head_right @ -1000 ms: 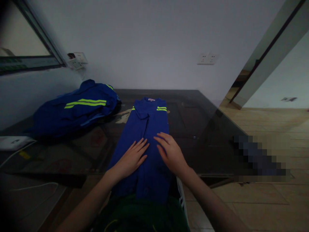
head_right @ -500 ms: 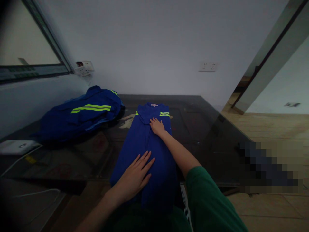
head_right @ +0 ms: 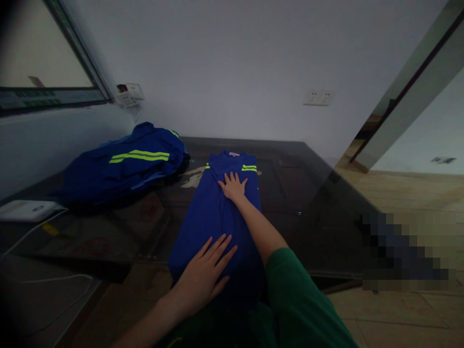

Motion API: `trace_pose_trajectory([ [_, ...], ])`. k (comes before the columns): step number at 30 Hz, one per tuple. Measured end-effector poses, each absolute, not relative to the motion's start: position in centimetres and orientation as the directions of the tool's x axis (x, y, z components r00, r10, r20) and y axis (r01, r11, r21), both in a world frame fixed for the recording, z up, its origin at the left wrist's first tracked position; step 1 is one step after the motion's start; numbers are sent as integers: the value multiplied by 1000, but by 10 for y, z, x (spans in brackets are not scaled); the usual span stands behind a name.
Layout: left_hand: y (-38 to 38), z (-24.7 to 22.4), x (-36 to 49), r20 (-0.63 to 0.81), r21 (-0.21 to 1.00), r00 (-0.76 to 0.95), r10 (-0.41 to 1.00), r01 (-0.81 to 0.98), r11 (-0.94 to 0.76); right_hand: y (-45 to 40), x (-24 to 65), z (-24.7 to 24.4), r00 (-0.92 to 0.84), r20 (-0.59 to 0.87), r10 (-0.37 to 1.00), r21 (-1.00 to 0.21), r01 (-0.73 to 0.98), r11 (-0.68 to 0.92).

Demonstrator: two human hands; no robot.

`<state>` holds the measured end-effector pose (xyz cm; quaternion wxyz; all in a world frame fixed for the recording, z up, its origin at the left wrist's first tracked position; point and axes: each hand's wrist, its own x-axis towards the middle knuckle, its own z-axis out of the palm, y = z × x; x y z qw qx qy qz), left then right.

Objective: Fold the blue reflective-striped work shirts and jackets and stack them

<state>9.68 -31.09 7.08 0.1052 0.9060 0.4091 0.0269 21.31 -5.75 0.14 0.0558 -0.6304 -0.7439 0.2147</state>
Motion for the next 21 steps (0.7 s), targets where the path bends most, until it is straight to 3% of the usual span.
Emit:
trace_pose_trajectory([
  [4,-320,71,92,-79,195,708,702,701,-686,-61,214,8,-205,-116,972,-465,876,129],
  [8,-323,87,75,-71,254,800,596,592,-765,-77,226,27,-184,8,983,-656,741,144],
  [12,-325,103,34,25,269,846,533,508,-819,-140,275,59,-344,271,899,-756,502,420],
  [15,-325,103,-1,44,201,838,544,526,-827,-215,330,75,-425,383,820,-655,501,566],
  [18,-319,94,-24,29,113,834,551,545,-831,-289,376,68,-442,492,750,-458,601,655],
  [21,-307,80,-29,89,23,794,602,602,-798,-338,392,43,-508,497,704,-243,697,675],
])
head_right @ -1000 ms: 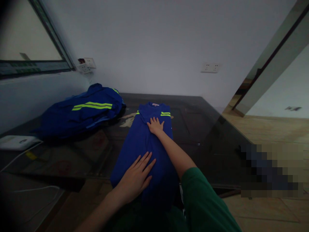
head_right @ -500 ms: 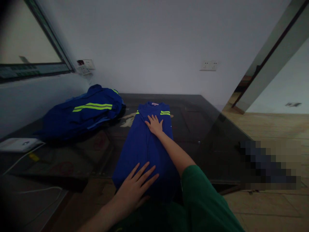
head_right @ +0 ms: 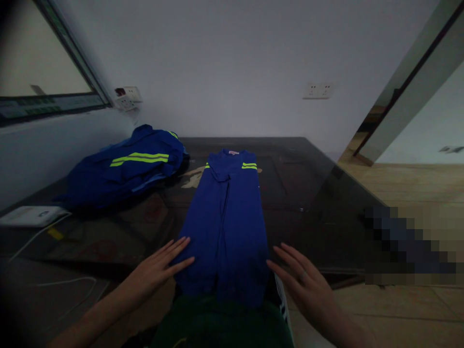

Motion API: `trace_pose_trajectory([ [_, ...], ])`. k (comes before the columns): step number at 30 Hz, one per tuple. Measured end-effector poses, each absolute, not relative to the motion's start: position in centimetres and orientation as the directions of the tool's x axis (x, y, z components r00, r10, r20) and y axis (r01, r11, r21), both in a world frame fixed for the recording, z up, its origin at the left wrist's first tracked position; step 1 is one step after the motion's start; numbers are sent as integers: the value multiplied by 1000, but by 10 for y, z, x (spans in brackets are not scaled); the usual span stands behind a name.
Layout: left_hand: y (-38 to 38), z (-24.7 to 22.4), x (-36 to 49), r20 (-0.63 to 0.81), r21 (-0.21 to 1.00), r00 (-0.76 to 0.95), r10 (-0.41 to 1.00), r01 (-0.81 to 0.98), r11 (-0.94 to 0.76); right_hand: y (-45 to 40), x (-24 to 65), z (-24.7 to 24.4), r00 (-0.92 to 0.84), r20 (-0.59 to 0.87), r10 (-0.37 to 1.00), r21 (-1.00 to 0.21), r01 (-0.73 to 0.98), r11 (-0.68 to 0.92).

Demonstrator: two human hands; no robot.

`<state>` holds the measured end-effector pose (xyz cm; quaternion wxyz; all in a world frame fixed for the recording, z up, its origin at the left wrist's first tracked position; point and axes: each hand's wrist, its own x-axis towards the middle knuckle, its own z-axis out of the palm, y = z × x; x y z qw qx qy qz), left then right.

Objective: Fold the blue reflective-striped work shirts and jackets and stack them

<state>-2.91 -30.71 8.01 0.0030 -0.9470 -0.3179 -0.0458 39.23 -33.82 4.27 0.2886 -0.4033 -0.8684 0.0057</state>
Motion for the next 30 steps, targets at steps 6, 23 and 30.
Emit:
trace_pose_trajectory([
  [6,-289,72,-16,126,-29,819,559,567,-823,-341,351,18,-472,460,752,-134,800,585],
  [23,-296,74,-14,326,648,587,741,432,-627,-344,346,18,-378,589,714,-544,468,697],
  [30,-295,87,-11,306,324,840,448,350,-879,-340,347,25,-502,584,638,-442,462,769],
])
